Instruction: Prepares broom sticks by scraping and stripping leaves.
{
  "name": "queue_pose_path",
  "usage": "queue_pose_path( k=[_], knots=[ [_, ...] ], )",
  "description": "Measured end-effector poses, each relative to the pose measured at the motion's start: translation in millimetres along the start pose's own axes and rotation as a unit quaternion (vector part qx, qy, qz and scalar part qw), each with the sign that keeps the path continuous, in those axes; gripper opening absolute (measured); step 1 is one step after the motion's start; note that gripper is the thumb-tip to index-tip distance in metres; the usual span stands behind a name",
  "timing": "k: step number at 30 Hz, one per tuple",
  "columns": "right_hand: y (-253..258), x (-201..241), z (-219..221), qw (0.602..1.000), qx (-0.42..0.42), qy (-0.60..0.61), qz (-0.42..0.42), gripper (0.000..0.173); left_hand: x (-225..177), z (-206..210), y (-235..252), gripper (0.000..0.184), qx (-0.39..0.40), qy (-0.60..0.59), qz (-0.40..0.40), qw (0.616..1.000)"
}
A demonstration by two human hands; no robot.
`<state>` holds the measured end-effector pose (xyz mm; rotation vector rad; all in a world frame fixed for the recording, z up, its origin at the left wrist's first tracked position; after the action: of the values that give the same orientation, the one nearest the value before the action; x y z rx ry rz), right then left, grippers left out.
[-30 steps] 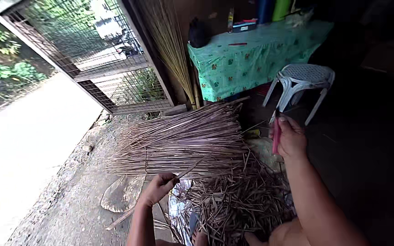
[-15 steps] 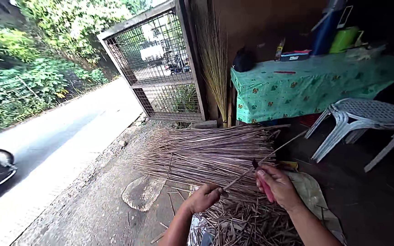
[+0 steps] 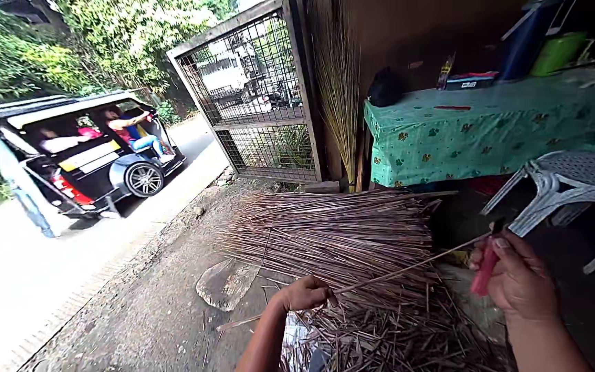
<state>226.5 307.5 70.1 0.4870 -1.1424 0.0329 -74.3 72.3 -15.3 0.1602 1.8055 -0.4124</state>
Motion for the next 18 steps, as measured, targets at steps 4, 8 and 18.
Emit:
queue_pose_path(
  k=[4,8,18],
  knots=[
    [-6.2,-10.7,17.2,0.999,0.048,-0.006,0.022,0.026,-1.1,-0.1,-0.1,0.036,-0.004,-0.011,-0.007,1.000],
    [-18.5,-36.5,43.7,0.991,0.111,-0.023,0.077,0.023,-7.6,-2.9,-1.3,0.032,-0.024,0.011,0.011,1.000],
    [-3.0,-15.1,4.1,0.998,0.013,-0.052,0.043,0.022,2.4,-20.9,-6.9,0.027,-0.069,0.143,0.007,0.987]
  ],
)
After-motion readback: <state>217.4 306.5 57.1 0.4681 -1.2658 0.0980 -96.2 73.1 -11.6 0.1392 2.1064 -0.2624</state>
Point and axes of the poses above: each hand's wrist, its own y-axis towards the middle knuckle, its own z-axis out of the palm, x = y × z, the point moved 9 cm from there along y, towards the middle knuckle, and after that the axes turned 5 degrees about x, right-handed, at the moved point
